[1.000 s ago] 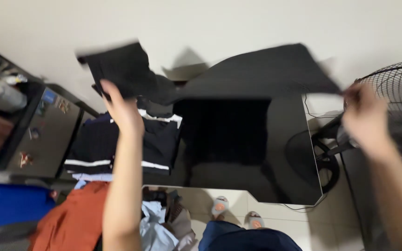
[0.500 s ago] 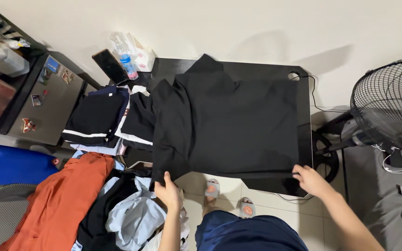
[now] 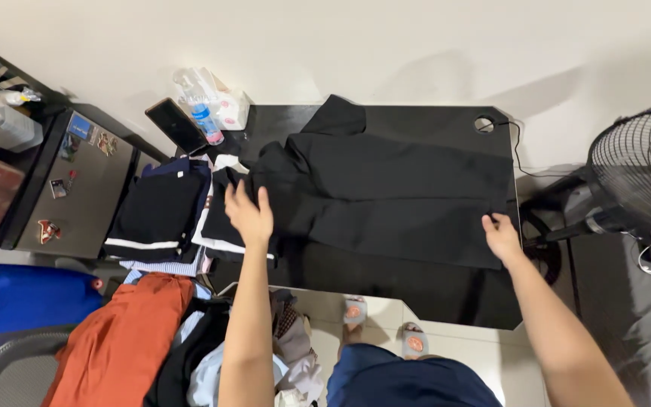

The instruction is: The person folds several garments on a black table, including a pink shirt, striped shirt, black t-shirts, and an orange jacket. Each item is smoothed, folded into a compact rectangle, and stacked on the table.

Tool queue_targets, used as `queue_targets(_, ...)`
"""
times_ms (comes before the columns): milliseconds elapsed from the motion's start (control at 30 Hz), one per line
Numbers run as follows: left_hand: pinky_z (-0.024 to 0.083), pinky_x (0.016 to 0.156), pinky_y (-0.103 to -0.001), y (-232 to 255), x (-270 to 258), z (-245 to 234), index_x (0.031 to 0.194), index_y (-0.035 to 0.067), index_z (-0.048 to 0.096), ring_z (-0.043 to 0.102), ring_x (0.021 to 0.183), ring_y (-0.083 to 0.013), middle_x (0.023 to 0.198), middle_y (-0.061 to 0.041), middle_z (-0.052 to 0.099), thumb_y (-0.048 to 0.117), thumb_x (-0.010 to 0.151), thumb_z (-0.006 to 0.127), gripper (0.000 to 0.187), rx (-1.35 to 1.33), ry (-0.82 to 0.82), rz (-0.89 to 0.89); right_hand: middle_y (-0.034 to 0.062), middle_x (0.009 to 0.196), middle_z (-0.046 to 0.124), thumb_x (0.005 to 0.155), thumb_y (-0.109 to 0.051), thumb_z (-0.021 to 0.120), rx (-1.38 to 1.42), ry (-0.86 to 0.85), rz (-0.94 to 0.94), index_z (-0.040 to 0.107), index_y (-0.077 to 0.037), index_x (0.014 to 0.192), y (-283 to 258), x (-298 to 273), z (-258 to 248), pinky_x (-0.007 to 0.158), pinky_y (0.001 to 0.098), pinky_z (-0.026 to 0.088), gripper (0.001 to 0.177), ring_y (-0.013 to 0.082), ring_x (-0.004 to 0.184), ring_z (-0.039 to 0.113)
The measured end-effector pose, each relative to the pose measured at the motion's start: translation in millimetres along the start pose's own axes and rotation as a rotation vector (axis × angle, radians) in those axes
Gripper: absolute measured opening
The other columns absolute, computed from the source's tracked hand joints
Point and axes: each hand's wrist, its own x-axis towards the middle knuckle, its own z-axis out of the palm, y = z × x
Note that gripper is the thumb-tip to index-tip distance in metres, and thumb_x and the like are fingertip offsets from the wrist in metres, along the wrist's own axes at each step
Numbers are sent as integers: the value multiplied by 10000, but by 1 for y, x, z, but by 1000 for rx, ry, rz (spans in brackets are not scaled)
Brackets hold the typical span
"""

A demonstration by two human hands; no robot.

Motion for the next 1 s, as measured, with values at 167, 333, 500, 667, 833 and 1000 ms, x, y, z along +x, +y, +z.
queue_targets(167, 470, 994, -574, -92, -36, 52, 1285, 91, 594, 693, 1133, -402, 1177, -191, 725, 787, 886, 594, 802, 131, -400, -225, 290, 1347, 674, 899, -574, 735, -81, -168, 107, 653, 16, 1419, -57, -88, -31, 1046, 539, 478, 790, 432, 1287, 597)
queue_targets(333, 507, 868, -427, -63, -37, 35, 1181, 157, 734, 690, 1094, -235, 1243, -21, 693, 547, 997, 575, 460, 234, -96, 98, 290, 1286, 705, 991, -409, 673, -72, -147, 17, 675, -11, 1385, -38, -101, -30, 1041, 547, 491, 560, 421, 1274, 605)
queue_targets(500, 568, 810, -359, -50, -35, 8, 946, 69, 767, 716, 970, -260, 1142, -20, 703, 245, 984, 729, 184, -56, 269, 244, 286, 1219, 737, 1085, -349, 578, -151, -79, -44, 650, -61, 1408, 30, -70, -15, 1028, 558, 522, 438, 434, 1233, 634)
queue_targets(667, 568, 836, -543, -78, -60, -17, 1303, 69, 674, 700, 1014, -456, 998, -262, 749, 365, 1099, 532, 387, -214, -257, -165, 339, 1278, 709, 1089, -351, 530, -235, -140, 39, 632, -49, 1398, 48, -74, -26, 1034, 628, 493, 444, 488, 1278, 601)
queue_targets(833, 582, 856, -528, -133, -87, -9, 1210, 145, 715, 736, 1010, -402, 987, -193, 780, 497, 962, 620, 441, 132, -558, -177, 195, 1330, 758, 1007, -388, 568, -640, -258, 124, 700, -175, 1377, 35, -87, -44, 1013, 664, 458, 447, 392, 1311, 647)
queue_targets(1000, 561, 915, -485, -88, -74, -33, 1071, 141, 792, 736, 1071, -373, 1000, -143, 802, 755, 719, 712, 712, 124, -814, -350, 227, 1424, 682, 905, -230, 691, -879, -268, 189, 606, -59, 1464, -23, -90, -36, 1015, 761, 258, 591, 425, 1334, 583)
